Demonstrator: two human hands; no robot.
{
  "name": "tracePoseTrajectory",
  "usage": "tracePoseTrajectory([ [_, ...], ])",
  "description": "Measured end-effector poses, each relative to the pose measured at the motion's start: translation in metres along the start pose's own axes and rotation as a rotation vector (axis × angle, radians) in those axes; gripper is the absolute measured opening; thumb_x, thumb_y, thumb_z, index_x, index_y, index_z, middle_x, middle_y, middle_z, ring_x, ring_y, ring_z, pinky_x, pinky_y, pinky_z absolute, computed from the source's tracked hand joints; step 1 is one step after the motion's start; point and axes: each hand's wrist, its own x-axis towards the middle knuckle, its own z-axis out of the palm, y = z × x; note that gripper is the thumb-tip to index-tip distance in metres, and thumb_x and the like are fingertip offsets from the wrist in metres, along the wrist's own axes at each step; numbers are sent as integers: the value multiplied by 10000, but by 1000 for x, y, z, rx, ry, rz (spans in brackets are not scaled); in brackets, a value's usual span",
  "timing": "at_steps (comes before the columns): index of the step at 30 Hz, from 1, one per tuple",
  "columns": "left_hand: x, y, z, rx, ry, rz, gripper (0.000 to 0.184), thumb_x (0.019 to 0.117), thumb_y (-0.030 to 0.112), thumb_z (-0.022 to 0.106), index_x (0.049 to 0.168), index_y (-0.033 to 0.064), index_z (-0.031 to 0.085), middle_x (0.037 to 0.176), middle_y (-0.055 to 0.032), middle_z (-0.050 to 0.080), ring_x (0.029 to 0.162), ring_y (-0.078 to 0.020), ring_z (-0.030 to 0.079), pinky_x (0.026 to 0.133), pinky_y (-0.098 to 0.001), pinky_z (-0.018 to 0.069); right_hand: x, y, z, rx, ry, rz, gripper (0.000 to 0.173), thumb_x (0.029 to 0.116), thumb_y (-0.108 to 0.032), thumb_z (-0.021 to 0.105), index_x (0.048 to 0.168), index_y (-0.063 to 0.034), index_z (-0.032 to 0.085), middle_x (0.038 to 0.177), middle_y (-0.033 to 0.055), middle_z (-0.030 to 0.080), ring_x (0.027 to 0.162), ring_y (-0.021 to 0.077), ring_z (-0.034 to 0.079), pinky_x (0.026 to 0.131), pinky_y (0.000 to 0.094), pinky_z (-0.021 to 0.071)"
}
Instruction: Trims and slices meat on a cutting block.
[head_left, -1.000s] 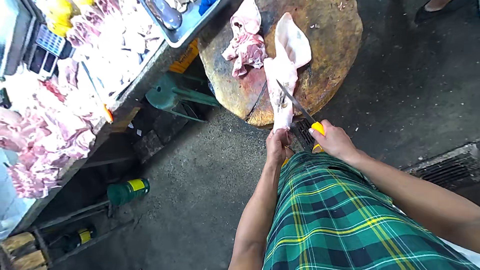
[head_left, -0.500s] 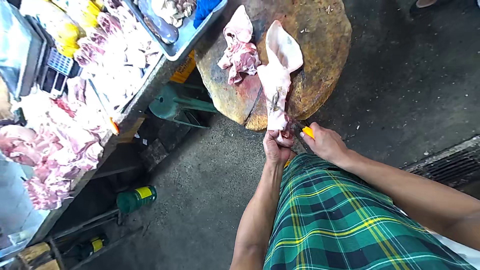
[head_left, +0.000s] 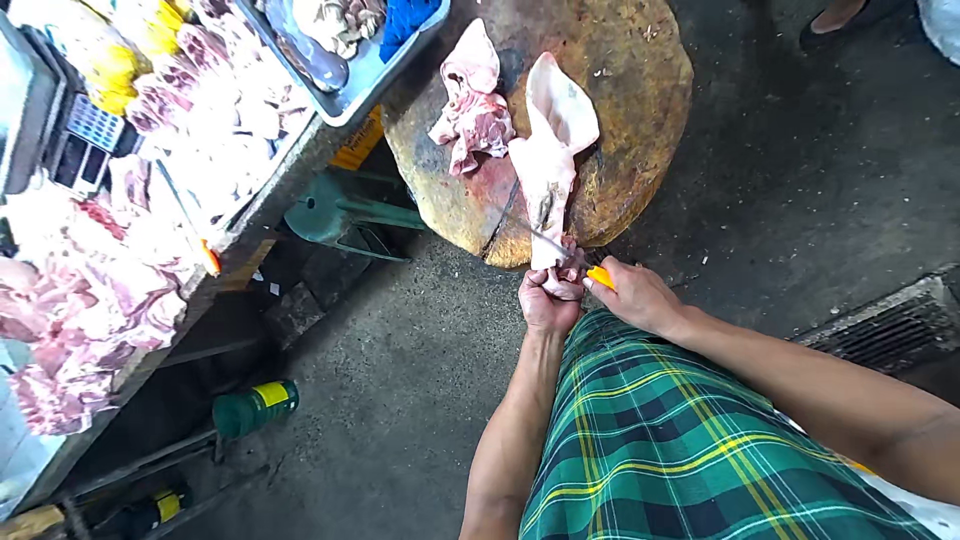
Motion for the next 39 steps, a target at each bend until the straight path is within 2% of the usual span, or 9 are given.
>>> tracePoseTrajectory([
  [3, -2, 1, 0, 69, 14, 3, 395, 992, 337, 384, 1273, 129, 569, 1274, -129, 639, 1082, -251, 660, 879, -424, 572, 6, 2, 3, -49, -12, 75, 449, 1068, -506, 471, 1142, -84, 607, 888, 142, 688, 806, 355, 712, 681, 576, 581],
  [7, 0, 16, -4, 634, 254, 171, 447, 1070, 451, 430, 1232, 90, 640, 1065, -94, 708, 922, -195, 681, 797, -397, 585, 20, 24, -23, 48, 18, 250, 531, 1061, -561, 452, 1207, -70, 589, 906, 195, 689, 860, 406, 708, 734, 624, 563],
  [10, -4, 20, -21, 1027, 398, 208, 509, 983, 591, 601, 1012, 86, 661, 793, -51, 647, 650, -140, 597, 592, -336, 525, 28, 44, -40, 209, -9, 331, 585, 1037, -598, 487, 1244, -67, 617, 962, 204, 694, 885, 392, 700, 785, 649, 550],
  [12, -6, 25, -28, 1105, 359, 184, 451, 963, 493, 680, 1141, 88, 594, 796, -68, 635, 605, -150, 579, 546, -330, 512, 30, 48, -45, 222, -12, 327, 582, 1032, -607, 491, 1213, -71, 628, 926, 186, 686, 834, 369, 696, 748, 630, 554],
  [14, -4, 29, -31, 1102, 312, 114, 457, 976, 445, 649, 1274, 112, 553, 813, -82, 646, 583, -159, 587, 521, -332, 519, 28, 40, -46, 137, -9, 286, 535, 1041, -591, 480, 1174, -93, 622, 896, 170, 682, 845, 369, 692, 735, 627, 545],
  [18, -7, 27, -20, 1065, 246, 114, 441, 932, 543, 688, 1084, 130, 670, 691, -22, 605, 524, -115, 533, 488, -296, 475, 19, 16, -23, -46, -20, 110, 475, 1053, -542, 464, 1122, -95, 608, 853, 135, 684, 805, 360, 709, 684, 593, 568],
  [27, -6, 17, -1, 460, 102, 77, 262, 977, 237, 546, 1196, 114, 619, 1091, -89, 696, 960, -211, 689, 847, -417, 590, 7, -3, 4, -71, 115, -73, 418, 1055, -482, 497, 1095, -83, 615, 897, 109, 675, 747, 307, 698, 624, 518, 579],
  [33, -6, 10, 12, 380, 53, 77, 209, 905, 179, 552, 1094, 116, 614, 1026, -89, 689, 918, -221, 688, 787, -418, 590, 22, 12, -6, -111, 97, 92, 447, 1071, -469, 465, 1113, -44, 599, 956, 185, 691, 833, 398, 715, 683, 597, 570],
  [39, -3, 8, 10, 425, 6, 91, 244, 914, 221, 610, 1141, 133, 627, 1044, -79, 698, 892, -183, 693, 732, -371, 594, 14, 6, -3, -119, 171, -107, 358, 1049, -421, 533, 1066, -74, 622, 904, 124, 674, 711, 316, 699, 581, 516, 579],
])
